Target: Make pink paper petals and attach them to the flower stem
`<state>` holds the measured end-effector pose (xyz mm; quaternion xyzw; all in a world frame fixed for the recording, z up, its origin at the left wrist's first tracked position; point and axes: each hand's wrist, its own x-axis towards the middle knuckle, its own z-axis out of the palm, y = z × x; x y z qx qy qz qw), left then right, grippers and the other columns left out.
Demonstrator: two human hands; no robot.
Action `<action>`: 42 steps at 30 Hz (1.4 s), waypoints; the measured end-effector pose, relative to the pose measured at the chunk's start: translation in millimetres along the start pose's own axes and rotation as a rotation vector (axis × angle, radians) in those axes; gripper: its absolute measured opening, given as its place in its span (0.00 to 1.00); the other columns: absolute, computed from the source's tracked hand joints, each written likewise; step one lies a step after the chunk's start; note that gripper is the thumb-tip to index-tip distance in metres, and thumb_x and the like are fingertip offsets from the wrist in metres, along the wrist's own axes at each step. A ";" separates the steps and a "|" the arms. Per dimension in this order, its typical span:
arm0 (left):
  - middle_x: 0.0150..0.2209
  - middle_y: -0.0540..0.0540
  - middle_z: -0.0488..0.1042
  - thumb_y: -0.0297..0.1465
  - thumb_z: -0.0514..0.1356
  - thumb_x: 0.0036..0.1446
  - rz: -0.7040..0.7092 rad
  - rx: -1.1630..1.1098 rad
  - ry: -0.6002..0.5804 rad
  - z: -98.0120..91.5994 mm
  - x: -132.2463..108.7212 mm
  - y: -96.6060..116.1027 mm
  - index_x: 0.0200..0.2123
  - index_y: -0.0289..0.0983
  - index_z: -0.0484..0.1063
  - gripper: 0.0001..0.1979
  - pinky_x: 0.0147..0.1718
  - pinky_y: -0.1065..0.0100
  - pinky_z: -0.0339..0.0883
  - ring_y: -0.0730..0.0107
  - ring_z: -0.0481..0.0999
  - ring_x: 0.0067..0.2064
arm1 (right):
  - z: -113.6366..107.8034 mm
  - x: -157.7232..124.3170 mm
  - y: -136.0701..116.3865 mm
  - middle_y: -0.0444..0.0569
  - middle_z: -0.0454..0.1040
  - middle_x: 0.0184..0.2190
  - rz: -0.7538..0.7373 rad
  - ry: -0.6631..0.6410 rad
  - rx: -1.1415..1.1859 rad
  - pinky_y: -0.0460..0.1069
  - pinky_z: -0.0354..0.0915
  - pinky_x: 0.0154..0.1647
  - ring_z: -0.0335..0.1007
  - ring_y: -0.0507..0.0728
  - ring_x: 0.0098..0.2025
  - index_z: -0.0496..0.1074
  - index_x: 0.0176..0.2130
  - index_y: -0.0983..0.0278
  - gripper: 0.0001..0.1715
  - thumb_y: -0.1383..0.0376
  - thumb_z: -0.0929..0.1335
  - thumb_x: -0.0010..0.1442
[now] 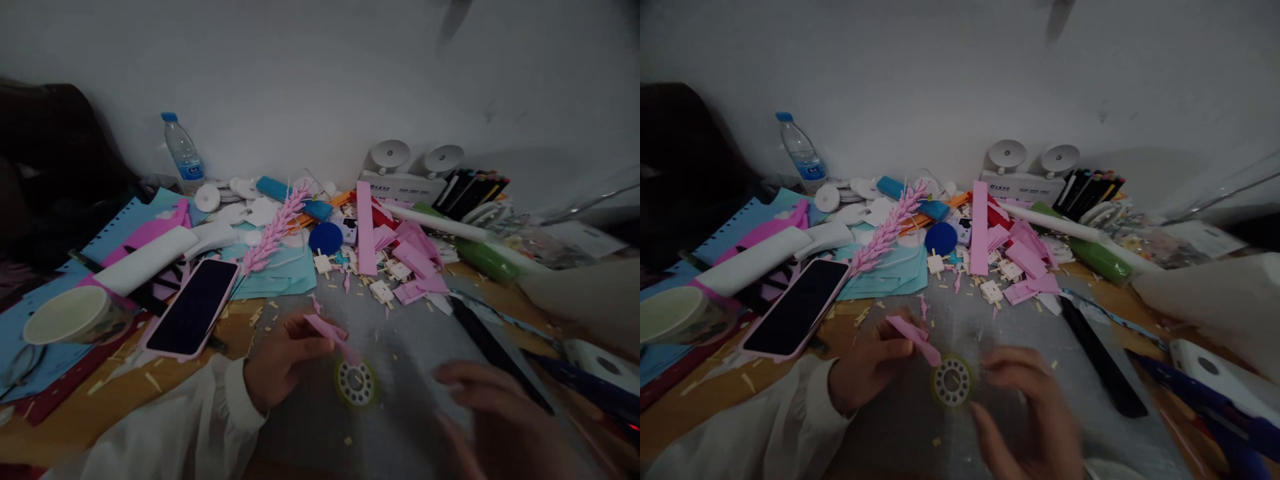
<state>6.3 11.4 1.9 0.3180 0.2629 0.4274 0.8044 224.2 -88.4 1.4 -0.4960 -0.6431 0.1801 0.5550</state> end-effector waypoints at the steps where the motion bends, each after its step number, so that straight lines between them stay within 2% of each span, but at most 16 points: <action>1: 0.30 0.48 0.79 0.30 0.73 0.39 0.005 -0.002 0.002 0.2 0.3 -0.7 0.26 0.36 0.79 0.09 0.36 0.72 0.63 0.72 0.74 0.32 | 13.7 10.1 -1.2 0.48 0.71 0.42 -0.002 -0.043 0.032 0.52 0.68 0.43 0.69 0.57 0.44 0.69 0.43 0.59 0.13 0.70 0.70 0.57; 3: 0.28 0.49 0.79 0.29 0.73 0.38 0.002 -0.018 0.002 0.2 1.1 -2.2 0.25 0.36 0.79 0.09 0.36 0.71 0.63 0.71 0.74 0.32 | 41.0 27.8 -3.1 0.49 0.69 0.41 0.022 -0.138 0.121 0.51 0.68 0.44 0.68 0.58 0.45 0.66 0.43 0.58 0.16 0.72 0.70 0.56; 5: 0.28 0.49 0.79 0.29 0.74 0.38 -0.002 -0.036 -0.002 0.0 1.7 -3.7 0.25 0.36 0.78 0.09 0.36 0.71 0.64 0.70 0.75 0.32 | 62.3 39.1 -3.4 0.47 0.69 0.39 0.066 -0.170 0.201 0.50 0.68 0.42 0.69 0.57 0.43 0.66 0.42 0.58 0.15 0.71 0.70 0.56; 8: 0.29 0.50 0.79 0.28 0.74 0.38 0.000 -0.073 0.005 0.8 1.6 -5.8 0.24 0.36 0.76 0.10 0.35 0.70 0.65 0.70 0.76 0.33 | 76.8 42.0 -1.3 0.45 0.69 0.36 0.107 -0.161 0.299 0.47 0.68 0.39 0.69 0.54 0.39 0.67 0.38 0.58 0.12 0.72 0.69 0.56; 15: 0.32 0.52 0.79 0.21 0.72 0.38 0.038 -0.031 -0.005 5.0 -2.7 -8.7 0.24 0.36 0.75 0.10 0.35 0.72 0.67 0.73 0.77 0.34 | 73.3 31.8 -3.7 0.44 0.71 0.32 0.284 -0.082 0.504 0.43 0.69 0.36 0.71 0.51 0.36 0.71 0.35 0.59 0.08 0.72 0.70 0.57; 19: 0.32 0.52 0.79 0.18 0.71 0.40 0.054 0.007 -0.071 3.7 -3.9 -7.5 0.24 0.36 0.74 0.11 0.33 0.73 0.67 0.73 0.77 0.34 | 72.6 30.9 -4.9 0.43 0.71 0.29 0.437 -0.104 0.614 0.43 0.68 0.33 0.70 0.51 0.32 0.71 0.31 0.60 0.05 0.67 0.72 0.55; 25: 0.32 0.51 0.78 0.14 0.68 0.41 0.100 0.051 -0.236 4.5 -2.1 -4.0 0.28 0.36 0.73 0.14 0.34 0.73 0.67 0.73 0.77 0.35 | 71.2 30.1 -0.4 0.41 0.70 0.26 0.630 -0.254 0.844 0.42 0.64 0.29 0.67 0.50 0.29 0.70 0.28 0.61 0.10 0.65 0.75 0.52; 31: 0.32 0.52 0.76 0.14 0.67 0.43 0.091 0.031 -0.313 6.3 -2.0 -1.4 0.34 0.39 0.68 0.18 0.33 0.73 0.66 0.73 0.75 0.34 | 72.0 31.3 -0.8 0.40 0.69 0.27 0.822 -0.366 1.079 0.42 0.60 0.27 0.64 0.47 0.25 0.68 0.28 0.63 0.13 0.65 0.76 0.51; 34: 0.31 0.51 0.74 0.15 0.66 0.43 0.088 0.095 -0.330 5.3 -4.6 0.0 0.34 0.39 0.66 0.19 0.32 0.71 0.66 0.72 0.73 0.34 | 72.3 31.8 -2.2 0.39 0.68 0.25 0.878 -0.442 1.184 0.41 0.60 0.25 0.62 0.45 0.22 0.68 0.28 0.64 0.13 0.64 0.76 0.50; 38: 0.30 0.51 0.70 0.14 0.64 0.43 0.154 0.252 -0.392 4.3 -9.2 2.0 0.35 0.40 0.65 0.19 0.35 0.71 0.64 0.72 0.70 0.34 | 73.3 30.7 -2.0 0.39 0.68 0.25 0.952 -0.505 1.223 0.41 0.61 0.24 0.63 0.45 0.21 0.69 0.28 0.64 0.13 0.63 0.76 0.49; 40: 0.33 0.50 0.68 0.16 0.63 0.46 0.180 0.316 -0.433 2.6 -10.3 2.3 0.38 0.41 0.65 0.18 0.36 0.70 0.63 0.72 0.69 0.35 | 73.9 29.9 -1.1 0.40 0.69 0.24 0.968 -0.533 1.199 0.40 0.61 0.24 0.63 0.45 0.21 0.70 0.30 0.64 0.13 0.63 0.76 0.50; 42: 0.41 0.47 0.66 0.22 0.65 0.47 0.209 0.383 -0.417 -0.8 -9.6 1.7 0.43 0.42 0.65 0.21 0.41 0.67 0.63 0.68 0.68 0.41 | 73.8 29.9 -0.1 0.40 0.68 0.23 0.958 -0.539 1.165 0.40 0.60 0.23 0.63 0.45 0.21 0.69 0.29 0.64 0.13 0.62 0.75 0.50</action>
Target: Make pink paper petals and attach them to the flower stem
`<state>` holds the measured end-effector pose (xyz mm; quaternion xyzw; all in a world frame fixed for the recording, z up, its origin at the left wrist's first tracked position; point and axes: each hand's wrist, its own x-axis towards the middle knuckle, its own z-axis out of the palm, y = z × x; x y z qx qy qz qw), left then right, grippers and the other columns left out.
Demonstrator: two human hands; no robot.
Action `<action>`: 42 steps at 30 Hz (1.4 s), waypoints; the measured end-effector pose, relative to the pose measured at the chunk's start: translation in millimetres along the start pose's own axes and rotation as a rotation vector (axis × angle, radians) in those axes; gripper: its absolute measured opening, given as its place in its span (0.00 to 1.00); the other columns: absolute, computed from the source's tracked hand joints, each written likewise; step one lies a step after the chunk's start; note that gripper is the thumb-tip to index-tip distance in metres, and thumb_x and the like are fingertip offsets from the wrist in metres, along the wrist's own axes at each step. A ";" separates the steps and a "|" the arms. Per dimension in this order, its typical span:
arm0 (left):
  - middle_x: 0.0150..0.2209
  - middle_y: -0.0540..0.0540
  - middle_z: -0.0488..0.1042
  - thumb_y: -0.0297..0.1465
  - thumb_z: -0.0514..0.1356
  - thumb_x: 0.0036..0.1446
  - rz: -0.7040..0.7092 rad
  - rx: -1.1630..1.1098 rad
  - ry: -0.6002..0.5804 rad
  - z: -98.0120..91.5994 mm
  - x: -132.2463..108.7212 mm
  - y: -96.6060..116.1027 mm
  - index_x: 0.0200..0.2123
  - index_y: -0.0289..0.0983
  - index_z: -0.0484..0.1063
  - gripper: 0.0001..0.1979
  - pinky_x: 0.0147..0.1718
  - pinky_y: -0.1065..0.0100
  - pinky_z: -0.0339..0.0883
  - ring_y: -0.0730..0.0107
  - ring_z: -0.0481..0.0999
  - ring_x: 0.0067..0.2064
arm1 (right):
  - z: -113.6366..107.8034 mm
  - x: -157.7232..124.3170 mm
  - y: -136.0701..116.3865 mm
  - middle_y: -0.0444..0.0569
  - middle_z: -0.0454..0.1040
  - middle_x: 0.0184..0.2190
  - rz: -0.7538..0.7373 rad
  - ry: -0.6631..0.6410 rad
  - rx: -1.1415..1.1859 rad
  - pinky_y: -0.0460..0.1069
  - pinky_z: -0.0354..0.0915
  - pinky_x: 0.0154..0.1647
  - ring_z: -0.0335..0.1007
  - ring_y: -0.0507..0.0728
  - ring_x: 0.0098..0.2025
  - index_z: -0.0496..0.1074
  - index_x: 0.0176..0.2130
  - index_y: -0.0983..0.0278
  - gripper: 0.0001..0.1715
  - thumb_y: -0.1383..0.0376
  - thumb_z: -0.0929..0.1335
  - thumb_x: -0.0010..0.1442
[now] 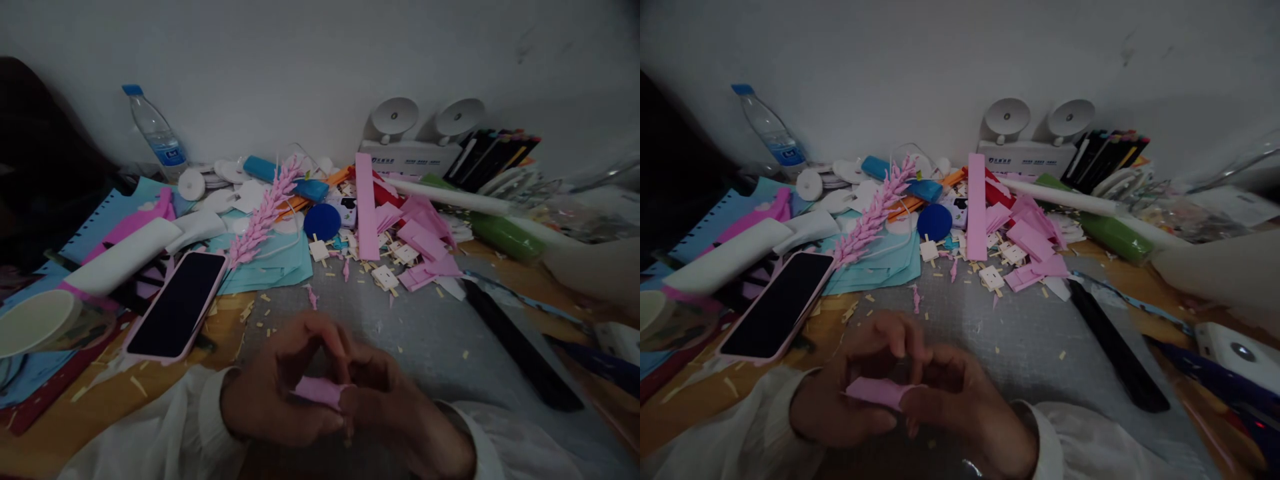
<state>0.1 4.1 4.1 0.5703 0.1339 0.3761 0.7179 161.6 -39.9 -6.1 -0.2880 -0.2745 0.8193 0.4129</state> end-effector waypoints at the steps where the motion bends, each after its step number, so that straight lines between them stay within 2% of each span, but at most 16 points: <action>1: 0.45 0.46 0.64 0.26 0.67 0.46 0.002 0.043 0.029 -2.1 -0.1 -1.3 0.47 0.43 0.65 0.25 0.45 0.65 0.61 0.65 0.67 0.45 | -0.5 -0.1 -0.5 0.39 0.68 0.23 -0.021 0.015 -0.029 0.41 0.60 0.23 0.62 0.45 0.21 0.68 0.29 0.64 0.13 0.63 0.75 0.51; 4: 0.51 0.44 0.60 0.39 0.70 0.43 0.016 0.165 0.127 -8.8 1.1 -4.1 0.51 0.42 0.64 0.33 0.50 0.63 0.56 0.58 0.61 0.52 | -2.4 -1.8 -4.3 0.40 0.68 0.26 -0.234 0.104 -0.231 0.42 0.61 0.27 0.65 0.47 0.25 0.68 0.28 0.63 0.11 0.67 0.74 0.52; 6: 0.47 0.44 0.63 0.43 0.68 0.46 0.008 0.235 0.163 -11.7 2.9 -2.7 0.49 0.41 0.66 0.28 0.47 0.63 0.58 0.59 0.62 0.49 | -4.2 -4.0 -8.3 0.42 0.69 0.29 -0.462 0.163 -0.490 0.43 0.63 0.32 0.67 0.50 0.31 0.68 0.31 0.62 0.08 0.71 0.71 0.55; 9: 0.40 0.45 0.66 0.44 0.64 0.51 -0.071 0.357 0.178 -11.4 5.8 3.5 0.43 0.37 0.68 0.21 0.40 0.65 0.60 0.62 0.66 0.42 | -7.5 -7.0 -14.0 0.45 0.71 0.33 -0.733 0.177 -0.878 0.46 0.64 0.36 0.69 0.52 0.36 0.68 0.36 0.60 0.11 0.77 0.67 0.57; 13: 0.31 0.46 0.69 0.38 0.63 0.53 -0.107 0.496 0.162 -6.2 8.2 8.1 0.33 0.34 0.71 0.12 0.35 0.65 0.61 0.65 0.68 0.35 | -10.7 -7.8 -17.3 0.46 0.71 0.34 -0.877 0.125 -1.139 0.46 0.64 0.37 0.69 0.52 0.37 0.67 0.38 0.61 0.15 0.80 0.65 0.56; 16: 0.29 0.47 0.69 0.31 0.64 0.53 -0.056 0.528 0.186 -3.4 8.8 6.6 0.29 0.34 0.72 0.06 0.34 0.66 0.62 0.67 0.69 0.33 | -11.8 -7.0 -17.1 0.45 0.71 0.33 -0.906 0.136 -1.180 0.45 0.64 0.36 0.68 0.52 0.36 0.67 0.38 0.62 0.15 0.80 0.66 0.56; 18: 0.28 0.47 0.70 0.30 0.64 0.53 -0.030 0.529 0.194 -3.5 8.8 5.3 0.30 0.34 0.72 0.05 0.33 0.67 0.62 0.68 0.69 0.33 | -12.2 -6.1 -16.8 0.45 0.70 0.33 -0.899 0.153 -1.178 0.45 0.64 0.36 0.68 0.51 0.36 0.67 0.38 0.62 0.14 0.79 0.66 0.56; 20: 0.28 0.46 0.71 0.31 0.63 0.54 -0.009 0.534 0.198 -4.7 8.7 4.7 0.30 0.33 0.73 0.06 0.34 0.66 0.62 0.67 0.70 0.33 | -12.8 -5.1 -16.9 0.45 0.70 0.34 -0.891 0.156 -1.184 0.45 0.64 0.36 0.68 0.51 0.36 0.67 0.38 0.62 0.14 0.79 0.66 0.57; 24: 0.30 0.44 0.71 0.41 0.58 0.58 -0.032 0.518 0.162 -6.9 9.5 5.4 0.31 0.33 0.74 0.16 0.36 0.63 0.63 0.63 0.71 0.35 | -14.7 -2.8 -18.0 0.46 0.70 0.34 -0.912 0.135 -1.224 0.46 0.64 0.36 0.67 0.52 0.37 0.67 0.39 0.62 0.14 0.79 0.65 0.58; 27: 0.28 0.46 0.71 0.39 0.58 0.59 -0.073 0.530 0.220 -6.7 10.7 4.9 0.28 0.33 0.73 0.14 0.35 0.65 0.63 0.65 0.70 0.33 | -17.0 -1.2 -18.0 0.47 0.69 0.35 -0.918 0.123 -1.283 0.47 0.65 0.36 0.67 0.53 0.37 0.67 0.40 0.61 0.14 0.79 0.64 0.59; 29: 0.27 0.46 0.71 0.35 0.59 0.58 -0.085 0.543 0.257 -6.4 10.9 4.0 0.27 0.33 0.72 0.12 0.35 0.65 0.63 0.67 0.70 0.33 | -18.6 -0.1 -17.9 0.48 0.69 0.36 -0.920 0.137 -1.328 0.48 0.65 0.37 0.66 0.54 0.38 0.65 0.44 0.61 0.14 0.76 0.65 0.59; 32: 0.29 0.46 0.71 0.33 0.58 0.59 -0.085 0.561 0.238 -7.1 9.9 2.7 0.28 0.33 0.72 0.10 0.36 0.65 0.63 0.66 0.70 0.33 | -20.1 1.1 -19.3 0.51 0.69 0.38 -0.905 0.135 -1.437 0.51 0.65 0.39 0.65 0.57 0.40 0.61 0.47 0.64 0.14 0.69 0.67 0.61; 35: 0.29 0.46 0.71 0.32 0.58 0.59 -0.075 0.594 0.195 -8.4 7.9 2.2 0.29 0.33 0.72 0.10 0.35 0.66 0.62 0.67 0.70 0.34 | -19.5 1.3 -21.7 0.50 0.68 0.33 -0.848 0.090 -1.561 0.52 0.62 0.34 0.63 0.58 0.35 0.63 0.40 0.64 0.03 0.66 0.62 0.65; 38: 0.29 0.47 0.72 0.32 0.57 0.60 -0.051 0.623 0.139 -8.8 6.6 2.5 0.31 0.33 0.73 0.09 0.34 0.67 0.62 0.68 0.70 0.34 | -17.5 0.3 -21.8 0.46 0.64 0.27 -0.802 0.047 -1.531 0.50 0.57 0.30 0.59 0.56 0.30 0.62 0.33 0.62 0.10 0.67 0.59 0.67; 42: 0.30 0.45 0.72 0.31 0.57 0.61 0.019 0.631 0.119 -6.9 6.2 3.6 0.32 0.32 0.74 0.09 0.35 0.68 0.63 0.68 0.71 0.34 | -14.0 -2.7 -17.5 0.43 0.61 0.26 -0.702 0.065 -1.292 0.48 0.55 0.30 0.58 0.52 0.29 0.60 0.31 0.62 0.11 0.69 0.58 0.67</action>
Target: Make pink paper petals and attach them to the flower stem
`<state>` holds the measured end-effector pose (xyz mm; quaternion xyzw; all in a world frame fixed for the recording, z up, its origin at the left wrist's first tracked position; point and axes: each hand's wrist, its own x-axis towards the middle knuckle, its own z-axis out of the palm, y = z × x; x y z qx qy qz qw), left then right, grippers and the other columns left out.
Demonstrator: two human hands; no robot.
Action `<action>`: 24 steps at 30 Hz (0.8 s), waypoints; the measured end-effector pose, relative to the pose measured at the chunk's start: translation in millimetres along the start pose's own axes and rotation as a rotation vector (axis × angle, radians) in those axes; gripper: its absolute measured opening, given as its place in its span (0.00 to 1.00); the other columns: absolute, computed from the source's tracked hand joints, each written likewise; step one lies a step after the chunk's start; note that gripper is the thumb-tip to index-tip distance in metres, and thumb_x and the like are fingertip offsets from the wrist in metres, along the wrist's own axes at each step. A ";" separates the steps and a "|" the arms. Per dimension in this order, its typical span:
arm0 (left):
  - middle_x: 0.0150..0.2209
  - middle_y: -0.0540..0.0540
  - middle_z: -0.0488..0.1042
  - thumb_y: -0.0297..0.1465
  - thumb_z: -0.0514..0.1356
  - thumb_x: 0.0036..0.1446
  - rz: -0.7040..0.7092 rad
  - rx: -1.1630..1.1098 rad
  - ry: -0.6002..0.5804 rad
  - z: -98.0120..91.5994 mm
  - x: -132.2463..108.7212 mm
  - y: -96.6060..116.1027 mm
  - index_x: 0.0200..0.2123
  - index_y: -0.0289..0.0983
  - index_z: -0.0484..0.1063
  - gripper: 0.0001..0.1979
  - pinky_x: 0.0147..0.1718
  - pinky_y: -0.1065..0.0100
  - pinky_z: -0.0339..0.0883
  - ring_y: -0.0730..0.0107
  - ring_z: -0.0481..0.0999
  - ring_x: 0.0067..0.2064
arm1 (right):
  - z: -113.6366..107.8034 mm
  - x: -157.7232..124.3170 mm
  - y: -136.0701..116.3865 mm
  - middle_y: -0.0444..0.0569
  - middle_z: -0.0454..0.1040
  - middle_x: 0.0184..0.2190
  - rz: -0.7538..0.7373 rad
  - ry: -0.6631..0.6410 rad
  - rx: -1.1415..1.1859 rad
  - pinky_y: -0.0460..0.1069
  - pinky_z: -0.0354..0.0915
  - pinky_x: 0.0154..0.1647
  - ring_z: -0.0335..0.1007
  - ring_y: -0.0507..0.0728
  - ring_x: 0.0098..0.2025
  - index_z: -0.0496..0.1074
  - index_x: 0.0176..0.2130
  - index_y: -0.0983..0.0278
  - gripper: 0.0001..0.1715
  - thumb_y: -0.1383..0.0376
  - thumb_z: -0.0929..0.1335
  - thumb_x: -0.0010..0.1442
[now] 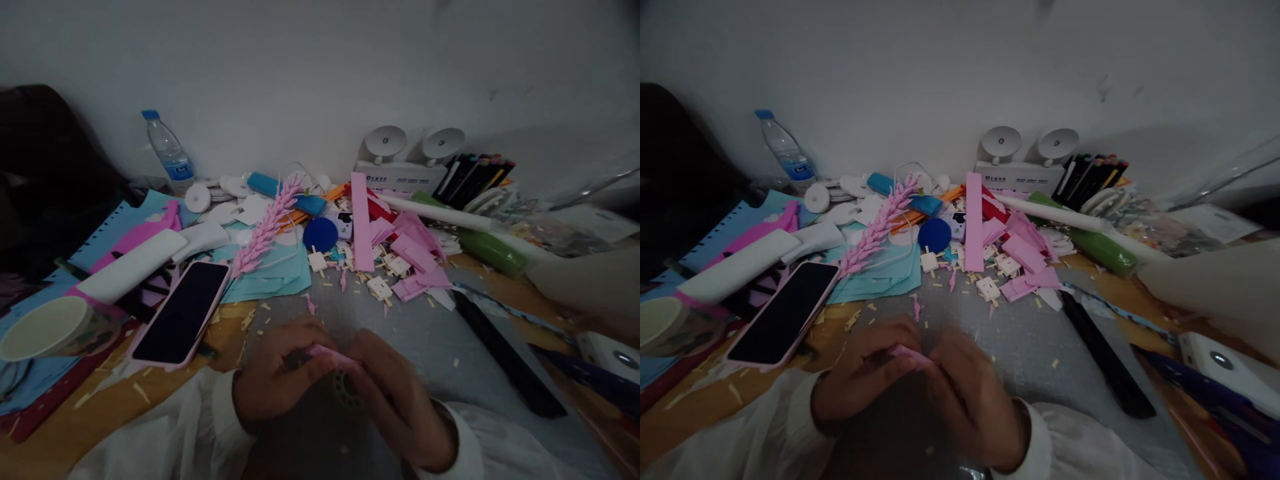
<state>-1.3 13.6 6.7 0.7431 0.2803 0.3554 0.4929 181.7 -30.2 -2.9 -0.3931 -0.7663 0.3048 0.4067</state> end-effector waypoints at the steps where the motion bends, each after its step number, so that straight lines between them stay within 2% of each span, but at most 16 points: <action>1: 0.31 0.45 0.72 0.30 0.58 0.60 0.021 0.006 0.008 0.4 -0.2 0.5 0.33 0.32 0.74 0.08 0.36 0.68 0.64 0.68 0.71 0.35 | 1.1 -1.0 -1.1 0.42 0.60 0.26 0.047 0.005 0.049 0.47 0.55 0.30 0.58 0.51 0.28 0.60 0.30 0.62 0.12 0.69 0.58 0.67; 5: 0.32 0.45 0.73 0.25 0.59 0.58 0.128 0.085 0.046 2.3 -0.6 0.9 0.34 0.32 0.75 0.05 0.40 0.68 0.64 0.68 0.72 0.37 | 5.5 -2.7 -5.1 0.40 0.57 0.23 0.259 0.035 0.235 0.45 0.54 0.26 0.55 0.50 0.26 0.59 0.27 0.62 0.17 0.64 0.58 0.68; 10: 0.32 0.45 0.74 0.24 0.59 0.58 0.207 0.208 0.106 4.6 0.3 -1.1 0.35 0.34 0.76 0.05 0.41 0.67 0.65 0.67 0.72 0.38 | 12.4 -3.1 -1.7 0.39 0.54 0.21 0.464 0.076 0.469 0.45 0.54 0.23 0.51 0.50 0.24 0.58 0.24 0.62 0.21 0.57 0.61 0.66; 13: 0.32 0.45 0.75 0.24 0.58 0.58 0.218 0.242 0.117 5.2 0.4 -2.3 0.35 0.35 0.76 0.06 0.41 0.66 0.66 0.67 0.72 0.38 | 17.8 -6.0 6.5 0.41 0.55 0.20 0.496 0.107 0.586 0.45 0.56 0.20 0.53 0.51 0.22 0.60 0.23 0.62 0.23 0.54 0.62 0.65; 17: 0.32 0.45 0.75 0.25 0.59 0.59 0.173 0.245 0.118 4.6 0.7 -3.5 0.34 0.35 0.76 0.05 0.40 0.67 0.66 0.67 0.73 0.37 | 21.2 -7.1 13.3 0.42 0.59 0.20 0.554 0.128 0.609 0.45 0.56 0.22 0.56 0.51 0.22 0.64 0.23 0.63 0.24 0.51 0.62 0.64; 21: 0.32 0.45 0.75 0.27 0.59 0.59 0.138 0.238 0.117 4.2 1.0 -4.7 0.34 0.36 0.77 0.06 0.40 0.67 0.65 0.67 0.73 0.37 | 17.4 -1.4 9.3 0.42 0.60 0.19 0.606 0.072 0.541 0.45 0.54 0.23 0.55 0.50 0.22 0.64 0.22 0.64 0.30 0.48 0.58 0.65; 24: 0.33 0.45 0.75 0.27 0.59 0.59 0.143 0.235 0.103 4.1 1.2 -5.2 0.35 0.36 0.77 0.06 0.42 0.66 0.65 0.66 0.73 0.39 | 13.1 2.7 4.3 0.40 0.56 0.17 0.564 0.048 0.448 0.45 0.53 0.22 0.53 0.50 0.21 0.61 0.21 0.63 0.29 0.48 0.58 0.65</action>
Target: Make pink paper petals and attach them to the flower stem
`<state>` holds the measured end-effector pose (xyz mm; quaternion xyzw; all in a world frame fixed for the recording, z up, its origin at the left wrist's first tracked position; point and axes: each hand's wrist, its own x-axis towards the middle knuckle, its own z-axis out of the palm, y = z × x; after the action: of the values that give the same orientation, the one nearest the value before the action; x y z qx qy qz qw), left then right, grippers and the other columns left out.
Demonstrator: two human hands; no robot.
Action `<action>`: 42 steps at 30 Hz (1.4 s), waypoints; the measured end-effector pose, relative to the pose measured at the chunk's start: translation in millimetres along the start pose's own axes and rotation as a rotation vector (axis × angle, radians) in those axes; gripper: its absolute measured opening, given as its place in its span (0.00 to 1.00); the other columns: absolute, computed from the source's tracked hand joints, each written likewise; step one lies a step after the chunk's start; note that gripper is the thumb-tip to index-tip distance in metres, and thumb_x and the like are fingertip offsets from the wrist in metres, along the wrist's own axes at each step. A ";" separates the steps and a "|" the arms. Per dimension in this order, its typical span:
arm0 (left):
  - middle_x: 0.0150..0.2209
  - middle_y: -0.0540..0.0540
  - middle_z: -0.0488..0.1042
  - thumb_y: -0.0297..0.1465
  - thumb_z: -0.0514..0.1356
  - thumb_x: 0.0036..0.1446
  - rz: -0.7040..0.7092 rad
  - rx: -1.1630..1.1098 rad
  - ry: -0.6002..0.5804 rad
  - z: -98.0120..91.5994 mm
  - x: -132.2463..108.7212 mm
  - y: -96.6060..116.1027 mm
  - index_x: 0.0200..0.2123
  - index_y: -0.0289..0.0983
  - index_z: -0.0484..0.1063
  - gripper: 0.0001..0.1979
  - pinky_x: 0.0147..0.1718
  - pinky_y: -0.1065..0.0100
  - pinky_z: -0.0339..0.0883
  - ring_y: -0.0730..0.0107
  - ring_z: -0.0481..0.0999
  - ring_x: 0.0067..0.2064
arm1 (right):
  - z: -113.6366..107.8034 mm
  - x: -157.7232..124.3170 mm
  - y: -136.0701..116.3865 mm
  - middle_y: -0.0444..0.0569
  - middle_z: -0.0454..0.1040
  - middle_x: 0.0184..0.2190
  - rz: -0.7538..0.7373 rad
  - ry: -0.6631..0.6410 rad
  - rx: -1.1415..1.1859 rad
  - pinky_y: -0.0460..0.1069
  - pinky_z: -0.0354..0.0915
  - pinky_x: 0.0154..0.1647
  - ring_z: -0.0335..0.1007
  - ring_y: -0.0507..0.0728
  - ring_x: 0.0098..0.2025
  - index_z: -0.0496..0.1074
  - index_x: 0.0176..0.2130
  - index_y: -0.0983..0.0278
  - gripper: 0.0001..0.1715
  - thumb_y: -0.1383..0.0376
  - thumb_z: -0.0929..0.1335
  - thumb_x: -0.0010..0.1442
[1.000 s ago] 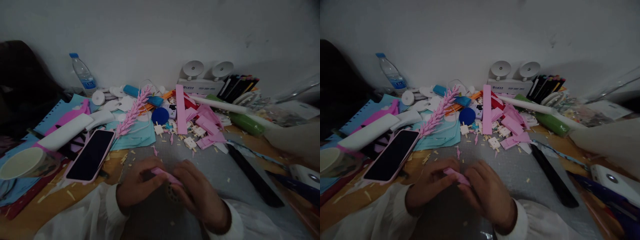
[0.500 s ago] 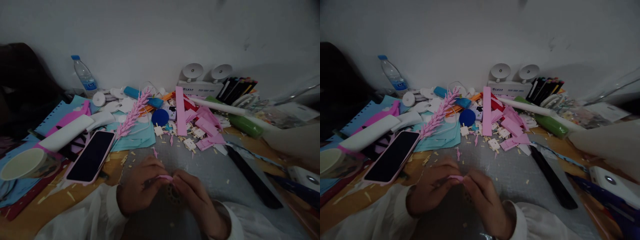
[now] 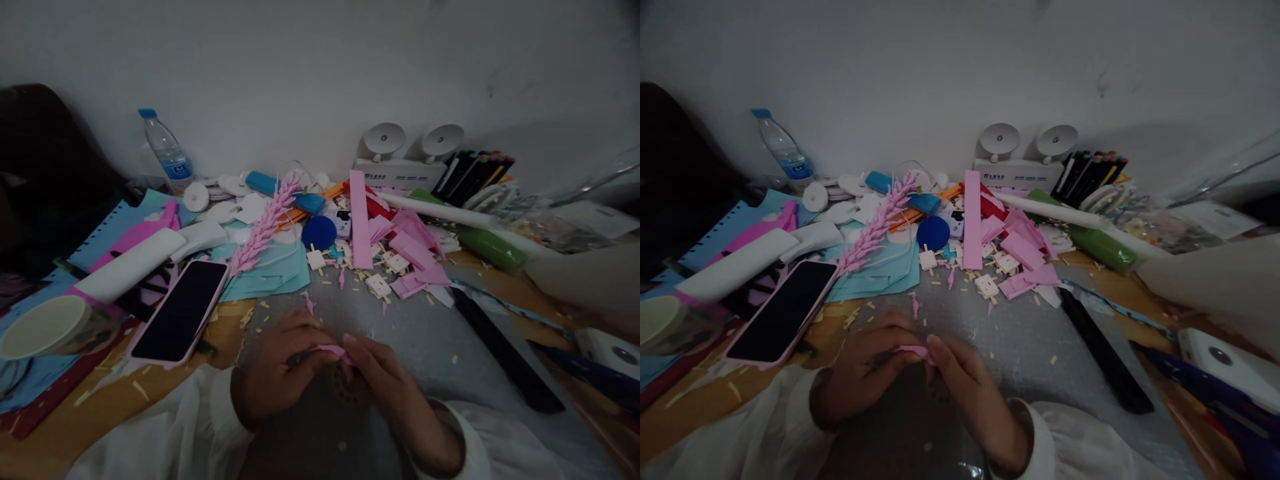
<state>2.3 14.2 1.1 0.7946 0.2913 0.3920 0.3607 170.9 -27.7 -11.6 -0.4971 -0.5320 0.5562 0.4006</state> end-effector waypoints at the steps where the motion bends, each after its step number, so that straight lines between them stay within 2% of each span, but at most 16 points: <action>1: 0.33 0.44 0.76 0.28 0.60 0.59 -0.010 -0.008 -0.006 -0.1 0.2 -0.1 0.35 0.35 0.77 0.05 0.42 0.66 0.64 0.66 0.73 0.39 | -0.7 0.0 -1.6 0.39 0.56 0.18 -0.037 0.013 -0.045 0.45 0.52 0.21 0.53 0.50 0.20 0.60 0.22 0.63 0.28 0.49 0.58 0.66; 3: 0.33 0.44 0.75 0.30 0.60 0.59 -0.055 -0.040 -0.023 -0.5 0.7 -0.3 0.35 0.34 0.76 0.06 0.42 0.66 0.64 0.66 0.73 0.38 | -2.7 0.0 -3.0 0.40 0.57 0.19 -0.166 0.045 -0.180 0.45 0.53 0.22 0.54 0.50 0.21 0.59 0.23 0.62 0.26 0.53 0.57 0.68; 6: 0.31 0.44 0.74 0.37 0.57 0.60 -0.150 -0.122 -0.089 -0.5 1.4 -1.7 0.32 0.33 0.75 0.14 0.37 0.66 0.65 0.65 0.73 0.35 | -7.8 0.6 -1.8 0.42 0.61 0.21 -0.481 0.105 -0.479 0.46 0.54 0.23 0.57 0.51 0.23 0.61 0.25 0.62 0.22 0.60 0.56 0.70; 9: 0.26 0.46 0.71 0.42 0.55 0.60 -0.262 -0.198 -0.174 0.4 1.7 -3.1 0.27 0.33 0.74 0.19 0.31 0.67 0.63 0.67 0.70 0.30 | -13.5 2.4 -0.3 0.45 0.65 0.22 -0.763 0.108 -0.771 0.49 0.58 0.28 0.60 0.54 0.26 0.64 0.27 0.62 0.21 0.63 0.56 0.70; 11: 0.25 0.47 0.70 0.41 0.56 0.60 -0.320 -0.237 -0.199 1.0 2.1 -2.6 0.25 0.33 0.72 0.18 0.30 0.68 0.63 0.69 0.69 0.29 | -16.1 3.9 -0.4 0.46 0.67 0.22 -0.858 0.076 -0.896 0.50 0.59 0.30 0.60 0.55 0.26 0.65 0.28 0.63 0.21 0.64 0.55 0.71; 13: 0.26 0.47 0.71 0.39 0.57 0.60 -0.336 -0.269 -0.198 0.9 2.7 -0.9 0.26 0.33 0.72 0.16 0.31 0.68 0.63 0.69 0.69 0.30 | -16.9 5.1 -1.2 0.47 0.68 0.22 -0.884 0.060 -0.933 0.51 0.59 0.30 0.60 0.55 0.26 0.65 0.28 0.63 0.22 0.64 0.55 0.71; 18: 0.30 0.47 0.74 0.34 0.59 0.59 -0.280 -0.249 -0.126 -0.6 3.4 3.5 0.30 0.35 0.74 0.10 0.35 0.68 0.65 0.69 0.72 0.34 | -13.8 5.1 -4.0 0.46 0.65 0.23 -0.741 0.051 -0.672 0.48 0.58 0.26 0.60 0.54 0.27 0.65 0.29 0.62 0.21 0.60 0.55 0.71; 23: 0.30 0.47 0.74 0.34 0.59 0.60 -0.217 -0.148 -0.087 -1.4 3.3 1.6 0.30 0.35 0.75 0.10 0.35 0.69 0.66 0.69 0.73 0.33 | -9.5 3.6 -3.0 0.41 0.60 0.22 -0.426 0.026 -0.354 0.45 0.54 0.23 0.56 0.51 0.24 0.62 0.27 0.62 0.21 0.57 0.58 0.69; 25: 0.31 0.46 0.75 0.33 0.59 0.60 -0.119 -0.063 -0.063 -2.0 2.6 -1.6 0.31 0.35 0.76 0.09 0.35 0.69 0.66 0.69 0.73 0.34 | -7.5 4.1 -1.5 0.40 0.57 0.21 -0.268 0.005 -0.222 0.45 0.52 0.22 0.54 0.50 0.23 0.61 0.25 0.62 0.23 0.53 0.59 0.67; 28: 0.32 0.45 0.76 0.29 0.59 0.60 0.149 0.178 -0.034 -4.0 0.9 -6.6 0.34 0.35 0.76 0.05 0.38 0.66 0.65 0.67 0.72 0.35 | -4.6 5.4 0.8 0.39 0.54 0.20 -0.058 -0.050 -0.023 0.45 0.50 0.21 0.50 0.50 0.22 0.60 0.25 0.63 0.24 0.49 0.61 0.64; 31: 0.32 0.45 0.77 0.27 0.59 0.59 0.315 0.353 -0.027 -6.4 0.2 -8.3 0.35 0.37 0.75 0.04 0.38 0.64 0.63 0.67 0.71 0.34 | -4.0 5.9 1.5 0.38 0.53 0.20 -0.013 -0.080 0.037 0.45 0.50 0.21 0.49 0.49 0.22 0.60 0.25 0.62 0.23 0.50 0.61 0.64; 32: 0.32 0.45 0.77 0.28 0.60 0.59 0.308 0.341 -0.024 -7.1 0.5 -7.8 0.35 0.37 0.75 0.03 0.37 0.64 0.63 0.67 0.71 0.34 | -4.7 5.8 1.3 0.38 0.54 0.21 -0.065 -0.065 -0.009 0.45 0.51 0.21 0.50 0.50 0.22 0.60 0.25 0.62 0.23 0.51 0.61 0.65; 34: 0.32 0.45 0.77 0.32 0.61 0.58 0.197 0.208 -0.025 -8.1 2.3 -5.3 0.35 0.37 0.75 0.05 0.38 0.64 0.64 0.66 0.72 0.35 | -7.8 5.4 0.4 0.40 0.58 0.22 -0.269 0.015 -0.187 0.46 0.54 0.24 0.55 0.51 0.24 0.62 0.26 0.63 0.20 0.56 0.61 0.66; 37: 0.31 0.44 0.76 0.38 0.59 0.59 -0.125 -0.067 -0.099 -8.2 5.8 -0.6 0.31 0.35 0.76 0.12 0.36 0.66 0.66 0.66 0.73 0.35 | -14.6 4.5 -1.4 0.44 0.64 0.24 -0.652 0.118 -0.527 0.48 0.57 0.28 0.59 0.53 0.28 0.65 0.28 0.63 0.15 0.64 0.61 0.67; 39: 0.28 0.45 0.75 0.42 0.57 0.60 -0.288 -0.204 -0.172 -7.0 7.1 1.0 0.28 0.34 0.75 0.18 0.34 0.67 0.65 0.67 0.73 0.32 | -18.8 4.0 -3.7 0.46 0.67 0.24 -0.835 0.093 -0.741 0.49 0.58 0.29 0.61 0.55 0.28 0.68 0.29 0.63 0.14 0.66 0.61 0.67; 42: 0.24 0.48 0.73 0.47 0.54 0.60 -0.418 -0.414 -0.310 -3.7 6.3 -0.7 0.23 0.34 0.72 0.24 0.31 0.69 0.65 0.71 0.71 0.28 | -21.4 3.1 -9.7 0.48 0.70 0.23 -0.992 0.013 -0.986 0.49 0.60 0.27 0.63 0.55 0.27 0.70 0.29 0.64 0.16 0.69 0.61 0.67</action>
<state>2.3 20.6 4.8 0.6776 0.3040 0.2348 0.6272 190.5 -19.5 -1.1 -0.3227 -0.8841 -0.0017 0.3381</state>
